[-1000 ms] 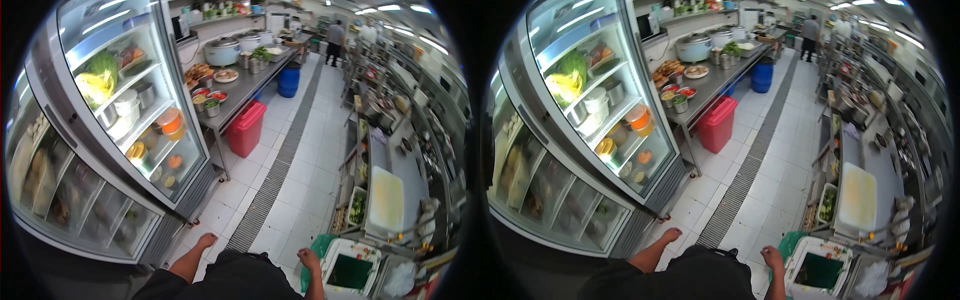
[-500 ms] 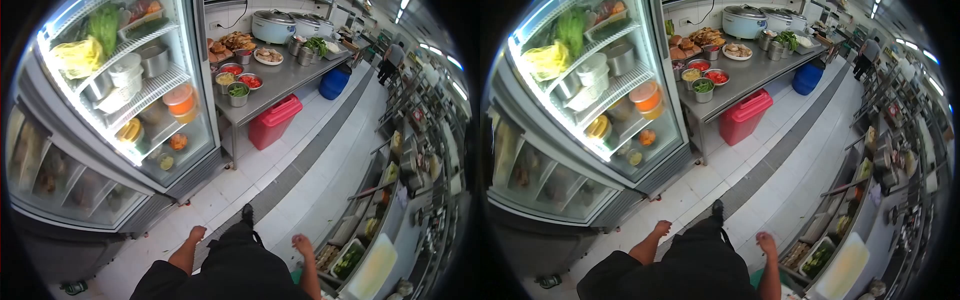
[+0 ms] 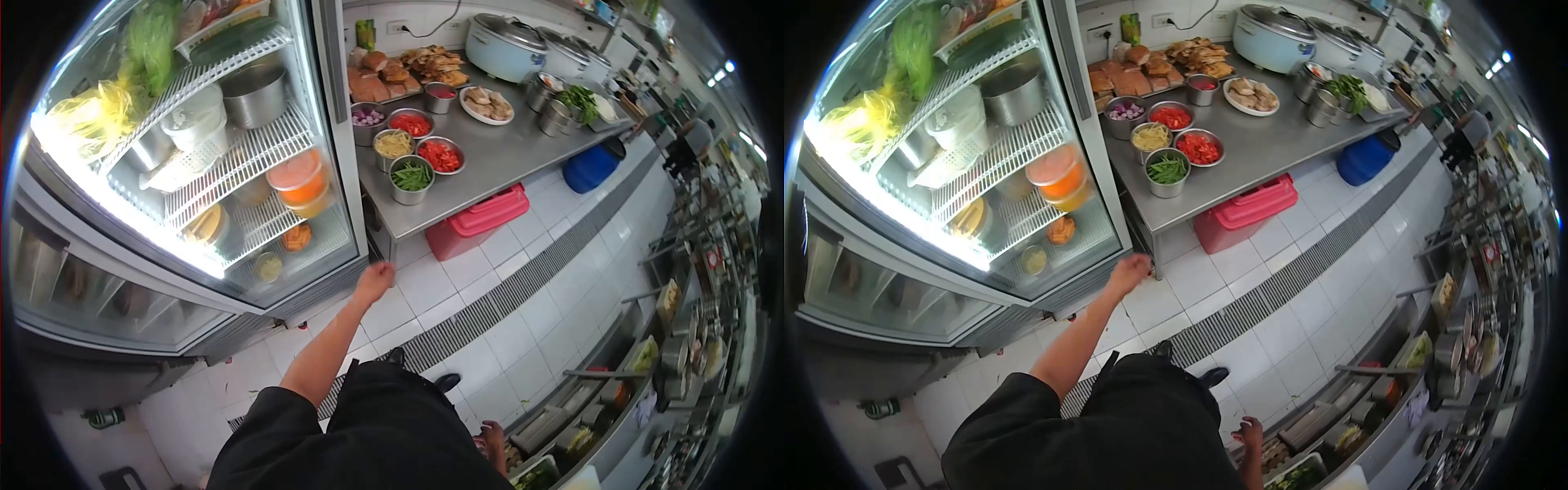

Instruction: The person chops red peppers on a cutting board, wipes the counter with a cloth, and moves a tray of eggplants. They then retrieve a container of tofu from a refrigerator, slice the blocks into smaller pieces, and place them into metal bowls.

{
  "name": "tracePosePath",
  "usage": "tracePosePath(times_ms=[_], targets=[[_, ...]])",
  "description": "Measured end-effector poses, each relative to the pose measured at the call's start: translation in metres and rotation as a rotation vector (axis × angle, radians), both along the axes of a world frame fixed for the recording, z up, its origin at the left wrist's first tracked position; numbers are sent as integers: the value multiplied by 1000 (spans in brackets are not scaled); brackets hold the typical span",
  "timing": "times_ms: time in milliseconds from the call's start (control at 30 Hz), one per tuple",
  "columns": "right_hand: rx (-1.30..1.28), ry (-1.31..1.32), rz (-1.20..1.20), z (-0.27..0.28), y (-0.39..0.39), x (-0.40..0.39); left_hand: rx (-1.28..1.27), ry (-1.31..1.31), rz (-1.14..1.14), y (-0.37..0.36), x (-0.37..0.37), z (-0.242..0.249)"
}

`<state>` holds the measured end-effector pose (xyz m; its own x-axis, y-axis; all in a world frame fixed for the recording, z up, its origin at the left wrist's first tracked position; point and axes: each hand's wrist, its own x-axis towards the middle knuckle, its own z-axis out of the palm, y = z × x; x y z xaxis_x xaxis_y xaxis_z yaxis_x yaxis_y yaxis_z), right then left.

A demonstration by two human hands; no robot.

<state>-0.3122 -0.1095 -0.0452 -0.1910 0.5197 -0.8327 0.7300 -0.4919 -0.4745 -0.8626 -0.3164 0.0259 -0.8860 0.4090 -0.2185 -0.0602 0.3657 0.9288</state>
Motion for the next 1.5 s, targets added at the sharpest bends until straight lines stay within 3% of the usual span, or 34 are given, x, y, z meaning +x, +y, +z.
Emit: tracePosePath(times_ms=[67, 100, 133, 233, 333, 400, 433, 500, 600, 667, 800, 867, 933, 1000, 1067, 1133, 1200, 1333, 1367, 1467, 1500], targets=[[-14, 39, 33, -20, 36, -24, 70, 530, 302, 16, -33, 53], [-32, 89, 92, -27, 56, -38, 79, 399, 362, 15, -46, 127], [-58, 129, 144, -29, 66, -45, 46, 727, 494, 14, -64, 178], [-8, 106, 235, -13, 103, -87, 204, 1121, 727, 7, -110, 314], [-89, 88, 233, -21, 139, -110, 247, 1130, 783, 13, -124, 395], [-125, 43, 394, -28, 169, -118, -135, 1050, 744, 19, -133, 418], [-113, 51, 445, -36, 187, -123, -147, 1061, 767, 22, -143, 424], [-111, 118, 510, -44, 220, -128, -443, 1103, 762, 23, -153, 420], [-114, 176, 525, -55, 263, -150, -408, 982, 679, 16, -141, 426], [-56, 67, 600, -57, 280, -180, -399, 1113, 728, 23, -123, 421], [-98, 61, 669, -72, 306, -215, -51, 936, 788, 25, -23, 397], [-152, 14, 825, -78, 309, -241, 66, 872, 884, 25, 47, 391], [-122, -10, 939, -79, 308, -272, 109, 959, 989, -1, 103, 367], [-92, -28, 1094, -74, 302, -309, 780, 876, 1031, -23, 163, 351], [-23, -54, 1296, -64, 294, -350, 803, 1018, 985, -59, 223, 329], [30, -5, 1449, -81, 295, -390, 729, 1160, 1125, -87, 270, 318], [60, 12, 1437, -63, 281, -423, 596, 1159, 1627, -112, 305, 316], [151, 39, 1506, -27, 229, -474, 834, 1086, 1188, -214, 392, 292], [157, 22, 1526, -26, 215, -480, 0, 1108, 1671, -251, 415, 267], [162, -40, 1674, -19, 156, -486, 959, 944, 952, -271, 432, 291], [157, -19, 1727, -26, 137, -484, 1100, 1008, 653, -277, 423, 299]])
